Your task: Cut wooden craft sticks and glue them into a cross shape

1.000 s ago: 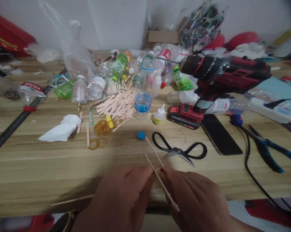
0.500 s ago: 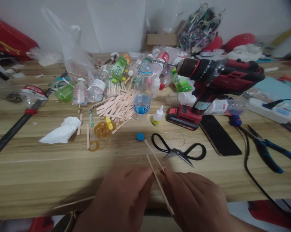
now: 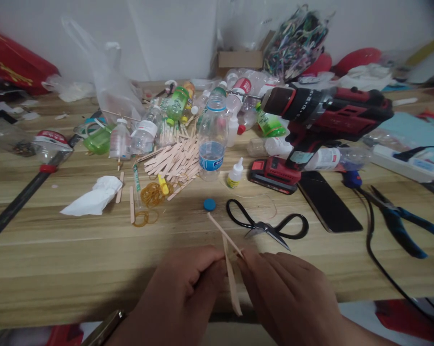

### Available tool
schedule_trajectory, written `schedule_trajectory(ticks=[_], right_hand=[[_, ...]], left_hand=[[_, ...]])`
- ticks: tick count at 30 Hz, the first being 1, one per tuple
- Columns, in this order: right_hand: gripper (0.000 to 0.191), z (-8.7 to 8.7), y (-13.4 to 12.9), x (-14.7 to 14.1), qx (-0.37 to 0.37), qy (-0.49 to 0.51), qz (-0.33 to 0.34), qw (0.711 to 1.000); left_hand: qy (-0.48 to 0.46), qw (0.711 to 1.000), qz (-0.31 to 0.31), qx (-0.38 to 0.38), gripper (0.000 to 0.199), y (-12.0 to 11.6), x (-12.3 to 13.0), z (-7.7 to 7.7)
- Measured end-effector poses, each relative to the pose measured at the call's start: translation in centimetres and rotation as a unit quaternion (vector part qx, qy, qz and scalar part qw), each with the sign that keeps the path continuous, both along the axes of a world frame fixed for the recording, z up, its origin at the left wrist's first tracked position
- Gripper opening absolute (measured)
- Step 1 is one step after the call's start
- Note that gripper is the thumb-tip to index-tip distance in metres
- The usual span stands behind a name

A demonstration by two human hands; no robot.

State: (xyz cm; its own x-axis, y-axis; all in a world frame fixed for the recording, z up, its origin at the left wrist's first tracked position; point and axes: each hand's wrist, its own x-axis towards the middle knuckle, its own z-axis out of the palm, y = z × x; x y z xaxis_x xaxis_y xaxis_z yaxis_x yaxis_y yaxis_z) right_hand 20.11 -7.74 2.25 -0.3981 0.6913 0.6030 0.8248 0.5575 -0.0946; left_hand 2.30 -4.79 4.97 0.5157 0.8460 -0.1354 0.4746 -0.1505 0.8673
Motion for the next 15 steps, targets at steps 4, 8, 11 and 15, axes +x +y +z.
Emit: schedule_trajectory(ticks=[4, 8, 11, 15], right_hand=[[0.032, 1.1, 0.0, 0.5, -0.106, 0.093, 0.025, 0.990], [0.020, 2.7, 0.1, 2.3, -0.224, 0.137, 0.048, 0.964], [0.017, 3.7, 0.5, 3.2, -0.238, 0.134, 0.068, 0.960], [0.025, 4.4, 1.3, 2.8, -0.231, 0.054, 0.091, 0.967]], left_hand=[[0.001, 1.000, 0.009, -0.010, 0.032, -0.2, -0.3, 0.0], [0.024, 1.000, 0.004, -0.009, 0.029, -0.4, -1.3, 0.0], [0.056, 0.998, -0.003, 0.006, 0.031, -0.6, -1.9, 0.1], [0.064, 0.996, -0.028, 0.064, 0.030, -1.3, -2.0, 0.2]])
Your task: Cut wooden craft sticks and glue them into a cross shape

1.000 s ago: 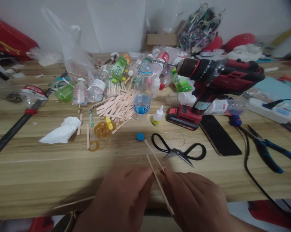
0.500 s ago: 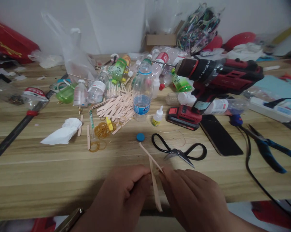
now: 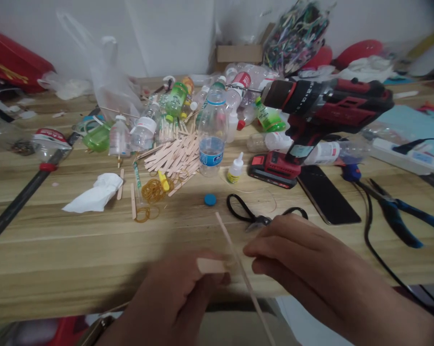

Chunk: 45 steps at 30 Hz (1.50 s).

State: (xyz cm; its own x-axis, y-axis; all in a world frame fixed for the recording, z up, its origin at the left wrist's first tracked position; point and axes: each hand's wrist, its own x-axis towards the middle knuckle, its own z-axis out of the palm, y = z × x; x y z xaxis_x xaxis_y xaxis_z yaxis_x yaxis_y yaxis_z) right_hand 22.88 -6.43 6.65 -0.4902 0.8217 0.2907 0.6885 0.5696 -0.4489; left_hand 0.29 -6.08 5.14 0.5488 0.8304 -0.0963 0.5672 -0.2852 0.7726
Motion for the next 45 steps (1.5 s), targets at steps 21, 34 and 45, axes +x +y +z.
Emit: schedule_trajectory(ticks=[21, 34, 45], right_hand=[[0.030, -1.1, -0.2, -0.6, 0.053, -0.139, 0.122, 0.981], [0.026, -3.1, -3.3, -1.8, 0.029, -0.162, 0.109, 0.980], [0.026, -3.1, -3.0, -1.9, 0.014, -0.097, 0.102, 0.990]], left_hand=[[0.154, 0.971, -0.137, 0.118, 0.031, 0.0, 0.7, 0.2], [0.112, 0.979, -0.144, 0.093, 0.019, -2.3, 0.1, -1.7], [0.166, 0.968, -0.178, 0.061, 0.020, -2.3, 0.4, -0.2]])
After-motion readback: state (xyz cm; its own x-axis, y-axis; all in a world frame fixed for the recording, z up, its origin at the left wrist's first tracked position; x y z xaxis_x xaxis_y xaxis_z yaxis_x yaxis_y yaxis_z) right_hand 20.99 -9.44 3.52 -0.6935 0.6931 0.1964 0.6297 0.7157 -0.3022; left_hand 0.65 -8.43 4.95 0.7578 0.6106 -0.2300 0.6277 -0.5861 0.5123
